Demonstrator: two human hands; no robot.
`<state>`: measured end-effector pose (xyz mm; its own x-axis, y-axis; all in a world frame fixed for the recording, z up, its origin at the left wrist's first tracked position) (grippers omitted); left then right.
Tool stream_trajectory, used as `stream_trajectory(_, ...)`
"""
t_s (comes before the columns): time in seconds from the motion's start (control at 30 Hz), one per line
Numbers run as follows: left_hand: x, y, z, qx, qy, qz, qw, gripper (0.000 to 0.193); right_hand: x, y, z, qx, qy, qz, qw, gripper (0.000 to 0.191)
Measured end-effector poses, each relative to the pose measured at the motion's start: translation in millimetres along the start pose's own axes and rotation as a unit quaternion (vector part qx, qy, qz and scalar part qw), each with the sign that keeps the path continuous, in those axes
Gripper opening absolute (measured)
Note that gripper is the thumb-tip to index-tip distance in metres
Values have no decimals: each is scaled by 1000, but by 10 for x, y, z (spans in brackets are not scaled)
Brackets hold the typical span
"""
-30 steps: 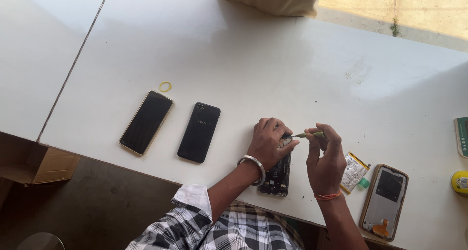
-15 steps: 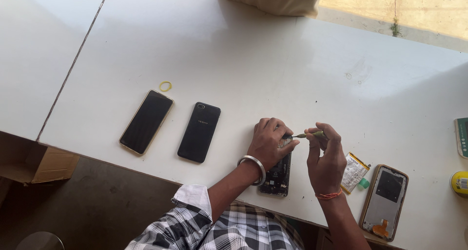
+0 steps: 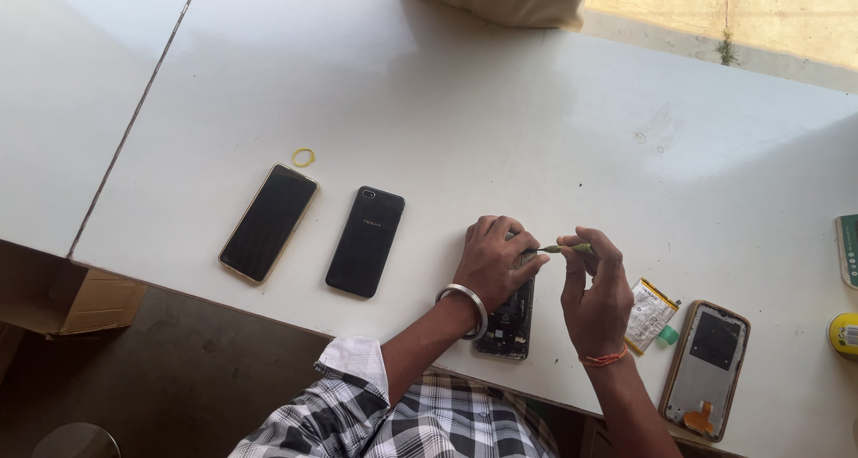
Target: The person uses a screwdriver to remove screws and pry open a smartphone. They detach the battery and remove the motherboard, placing components on the table.
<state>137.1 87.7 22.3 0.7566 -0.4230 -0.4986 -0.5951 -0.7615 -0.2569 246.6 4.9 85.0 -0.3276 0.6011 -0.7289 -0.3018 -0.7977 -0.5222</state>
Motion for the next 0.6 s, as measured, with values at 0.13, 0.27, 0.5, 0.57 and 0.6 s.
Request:
stream_trajectory(0.13,11,2,18,3,-7,-2,1000,23,-4,18,18,-6,-2,-6,1000,29)
stream_trajectory(0.27,3,8,1,15,-5,-11,1000,22,-12,12,23,-10,7,-2,1000,29)
stream_trajectory(0.5,-22,-15,-4,5,10,-13,1000,29,-4,-35,48,-11,19,13,1000,32)
stream_trajectory(0.57,-20,-11,-4,1,12,-8,1000,31,-15,-47,65,-13,15,12,1000,31)
stream_trajectory(0.6,-16,-10,-12,4,7,-5,1000,35,-23,-54,74,-14,12,11,1000,31)
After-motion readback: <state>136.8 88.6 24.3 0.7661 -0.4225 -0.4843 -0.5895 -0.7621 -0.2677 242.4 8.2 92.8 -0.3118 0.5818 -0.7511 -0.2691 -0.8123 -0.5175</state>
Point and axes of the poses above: each hand's wrist, its own y-axis away from the middle knuckle, its own x-axis out of the palm, z = x × y, the point moved 9 cm from there along -y, towards the middle knuckle, and after that the axes turned 15 degrees about y, right-handed, at the moved point
